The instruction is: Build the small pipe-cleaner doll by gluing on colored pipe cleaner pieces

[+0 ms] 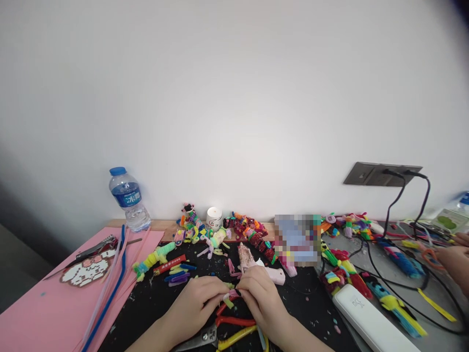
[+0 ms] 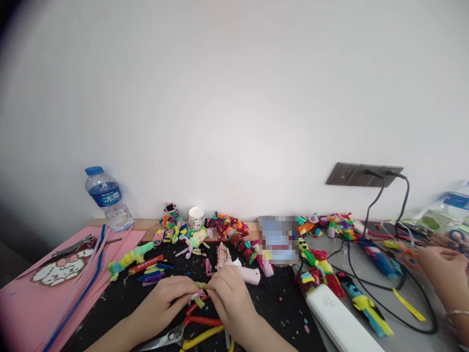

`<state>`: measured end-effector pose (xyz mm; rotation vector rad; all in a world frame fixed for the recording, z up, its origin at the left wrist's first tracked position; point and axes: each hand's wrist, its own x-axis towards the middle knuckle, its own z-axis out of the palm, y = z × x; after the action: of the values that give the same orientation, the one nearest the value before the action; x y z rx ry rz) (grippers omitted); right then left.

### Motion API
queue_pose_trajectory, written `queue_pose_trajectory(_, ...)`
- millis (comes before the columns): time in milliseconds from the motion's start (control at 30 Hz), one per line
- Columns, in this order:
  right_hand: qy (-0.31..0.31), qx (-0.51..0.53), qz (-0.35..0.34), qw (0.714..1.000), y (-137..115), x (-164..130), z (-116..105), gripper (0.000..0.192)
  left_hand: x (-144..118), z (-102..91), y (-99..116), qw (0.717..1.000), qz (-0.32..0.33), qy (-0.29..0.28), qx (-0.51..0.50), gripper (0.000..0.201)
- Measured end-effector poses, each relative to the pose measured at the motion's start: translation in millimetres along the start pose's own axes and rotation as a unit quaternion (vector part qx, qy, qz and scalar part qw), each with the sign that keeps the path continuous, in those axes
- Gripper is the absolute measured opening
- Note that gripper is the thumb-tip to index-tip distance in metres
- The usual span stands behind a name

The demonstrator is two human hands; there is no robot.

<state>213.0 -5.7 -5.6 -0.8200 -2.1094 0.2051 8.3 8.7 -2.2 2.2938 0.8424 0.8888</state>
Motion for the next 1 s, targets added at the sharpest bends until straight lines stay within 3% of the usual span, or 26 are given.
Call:
queue_pose_trajectory(200, -0.003, -0.021, -0.03, 0.999, -4, 3, -4, 0.013, -3, 0.8, 0, 0.998, 0.027, -0.022, 0.042, 0.021)
queue_pose_trajectory(533, 0.039, -0.025, -0.067, 0.997, 2, 5, 0, 0.014, 0, -0.3, -4, 0.998, 0.044, 0.001, 0.042, 0.018)
queue_pose_trajectory(1000, 0.084, -0.031, -0.077, 0.993, 4, 10, 6, 0.022, 8, -0.3, -3, 0.989, 0.115, 0.017, 0.093, 0.033)
